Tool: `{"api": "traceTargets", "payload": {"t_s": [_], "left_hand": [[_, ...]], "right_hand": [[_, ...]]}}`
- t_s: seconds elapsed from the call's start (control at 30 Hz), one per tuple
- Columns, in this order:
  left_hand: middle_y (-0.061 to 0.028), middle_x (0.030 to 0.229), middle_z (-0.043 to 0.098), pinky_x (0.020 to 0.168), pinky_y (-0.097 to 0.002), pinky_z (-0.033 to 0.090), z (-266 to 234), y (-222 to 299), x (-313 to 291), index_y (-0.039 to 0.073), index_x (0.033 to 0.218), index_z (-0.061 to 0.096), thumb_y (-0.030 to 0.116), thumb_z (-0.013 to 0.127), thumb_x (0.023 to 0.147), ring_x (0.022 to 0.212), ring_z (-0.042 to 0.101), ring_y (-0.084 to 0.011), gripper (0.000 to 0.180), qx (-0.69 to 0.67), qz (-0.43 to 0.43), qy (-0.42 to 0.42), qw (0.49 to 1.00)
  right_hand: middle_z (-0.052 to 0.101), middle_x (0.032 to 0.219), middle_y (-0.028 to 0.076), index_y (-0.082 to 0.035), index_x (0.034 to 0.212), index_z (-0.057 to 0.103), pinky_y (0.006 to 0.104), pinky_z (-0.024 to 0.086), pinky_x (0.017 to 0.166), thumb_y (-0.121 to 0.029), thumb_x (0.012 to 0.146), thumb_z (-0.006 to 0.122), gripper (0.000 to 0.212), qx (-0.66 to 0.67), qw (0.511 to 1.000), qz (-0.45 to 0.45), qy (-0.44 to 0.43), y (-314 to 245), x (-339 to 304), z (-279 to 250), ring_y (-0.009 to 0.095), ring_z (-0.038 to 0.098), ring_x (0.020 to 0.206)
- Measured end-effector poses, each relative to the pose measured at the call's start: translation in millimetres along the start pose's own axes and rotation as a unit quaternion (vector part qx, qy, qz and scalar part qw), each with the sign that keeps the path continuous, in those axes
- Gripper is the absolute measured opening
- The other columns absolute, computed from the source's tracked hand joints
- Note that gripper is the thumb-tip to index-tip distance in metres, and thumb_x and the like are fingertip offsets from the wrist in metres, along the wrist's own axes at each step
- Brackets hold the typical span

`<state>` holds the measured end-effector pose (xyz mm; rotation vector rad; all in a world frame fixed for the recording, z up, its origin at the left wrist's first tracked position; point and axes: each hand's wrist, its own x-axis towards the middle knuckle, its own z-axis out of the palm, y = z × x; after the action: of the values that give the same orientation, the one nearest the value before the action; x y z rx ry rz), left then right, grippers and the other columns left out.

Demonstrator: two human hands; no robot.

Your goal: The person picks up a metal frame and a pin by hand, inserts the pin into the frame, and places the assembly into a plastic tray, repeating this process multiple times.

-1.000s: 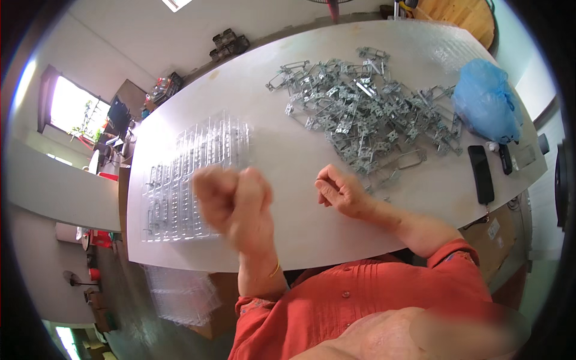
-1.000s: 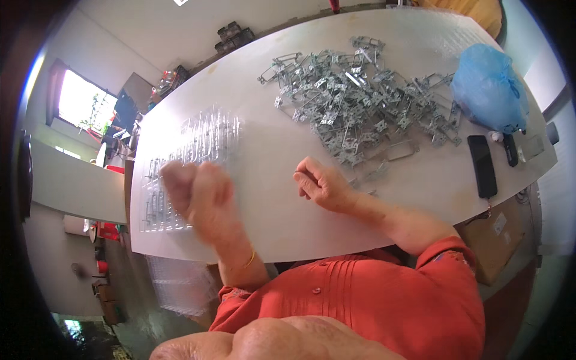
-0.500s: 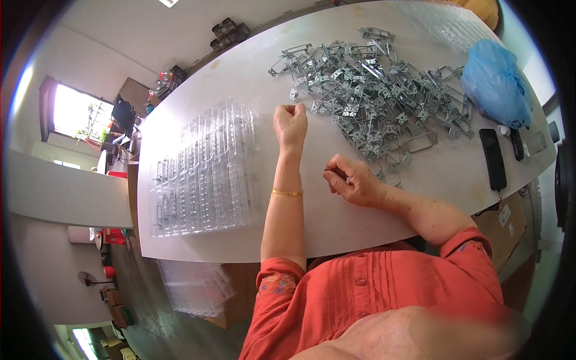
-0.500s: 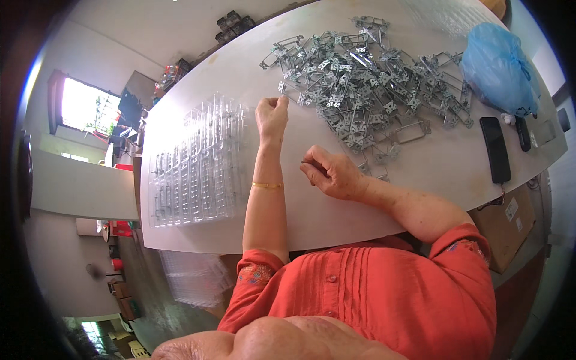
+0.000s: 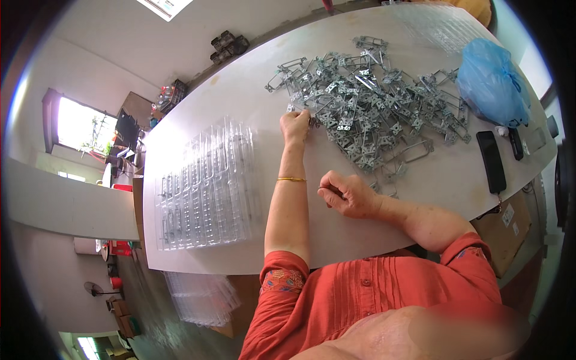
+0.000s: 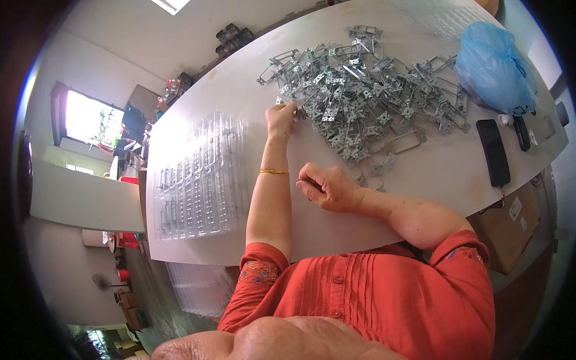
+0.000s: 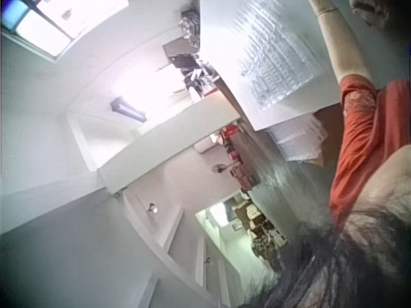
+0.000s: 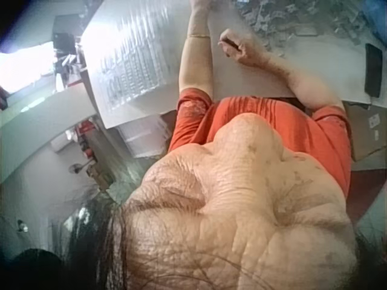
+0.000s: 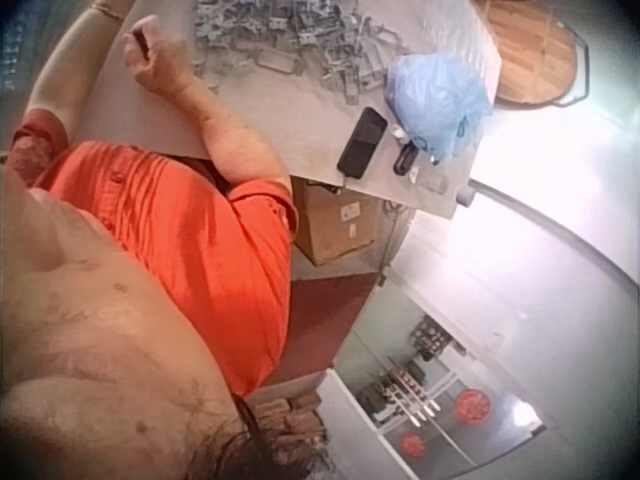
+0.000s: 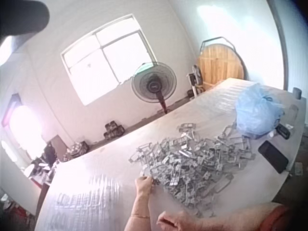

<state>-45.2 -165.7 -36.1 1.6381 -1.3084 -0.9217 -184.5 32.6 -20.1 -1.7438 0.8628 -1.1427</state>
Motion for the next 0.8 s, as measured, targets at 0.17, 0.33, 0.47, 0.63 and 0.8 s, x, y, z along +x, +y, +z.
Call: {"api": "traceTargets", "payload": {"t_s": [0.17,0.33,0.47,0.63,0.8], "left_hand": [[0.0018,0.058,0.049,0.041,-0.0274,0.03,-20,-4,-4,-0.001,0.074,0.065,0.014,0.068,0.083,0.045,0.041,-0.0076,0.018,-0.092,-0.021,0.048,0.994],[0.0021,0.061,0.052,0.053,-0.0248,0.04,-25,12,-46,-0.001,0.076,0.065,0.015,0.069,0.084,0.054,0.049,-0.0098,0.019,-0.05,0.118,0.084,0.988],[-0.002,0.069,0.059,0.066,-0.0235,0.046,-31,20,-88,-0.002,0.083,0.065,0.016,0.067,0.088,0.063,0.055,-0.011,0.019,0.001,0.233,0.076,0.969],[-0.0164,0.105,0.067,0.066,-0.0267,0.051,-51,32,-140,-0.002,0.094,0.064,0.011,0.065,0.09,0.072,0.064,-0.0144,0.013,-0.026,0.147,-0.032,0.988],[-0.0192,0.111,0.066,0.066,-0.0311,0.054,-51,33,-165,-0.003,0.088,0.063,0.006,0.068,0.088,0.073,0.068,-0.02,0.01,0.077,0.314,0.011,0.946]], "right_hand": [[0.065,0.072,0.01,-0.005,0.1,0.054,0.0339,0.051,0.058,-0.011,0.094,0.065,0.014,0.021,1.0,-0.001,-0.006,-4,2,3,0.02,0.064,0.061],[0.062,0.069,0.006,-0.005,0.101,0.055,0.0302,0.048,0.055,-0.011,0.096,0.063,0.011,0.045,0.999,0.023,0.01,1,1,-1,0.013,0.058,0.059],[0.058,0.069,0.002,-0.006,0.1,0.057,0.0266,0.044,0.053,-0.01,0.097,0.062,0.008,0.011,0.997,0.01,0.078,0,3,-10,0.008,0.051,0.058],[0.061,0.084,0.003,-0.006,0.099,0.06,0.0248,0.044,0.058,-0.009,0.096,0.063,0.005,-0.007,0.987,-0.029,0.159,-7,15,-26,0.008,0.053,0.066],[0.06,0.113,0.008,-0.006,0.1,0.062,0.0272,0.048,0.075,-0.009,0.095,0.065,0.007,-0.06,0.971,-0.083,0.217,-9,27,-36,0.011,0.058,0.091]]}}
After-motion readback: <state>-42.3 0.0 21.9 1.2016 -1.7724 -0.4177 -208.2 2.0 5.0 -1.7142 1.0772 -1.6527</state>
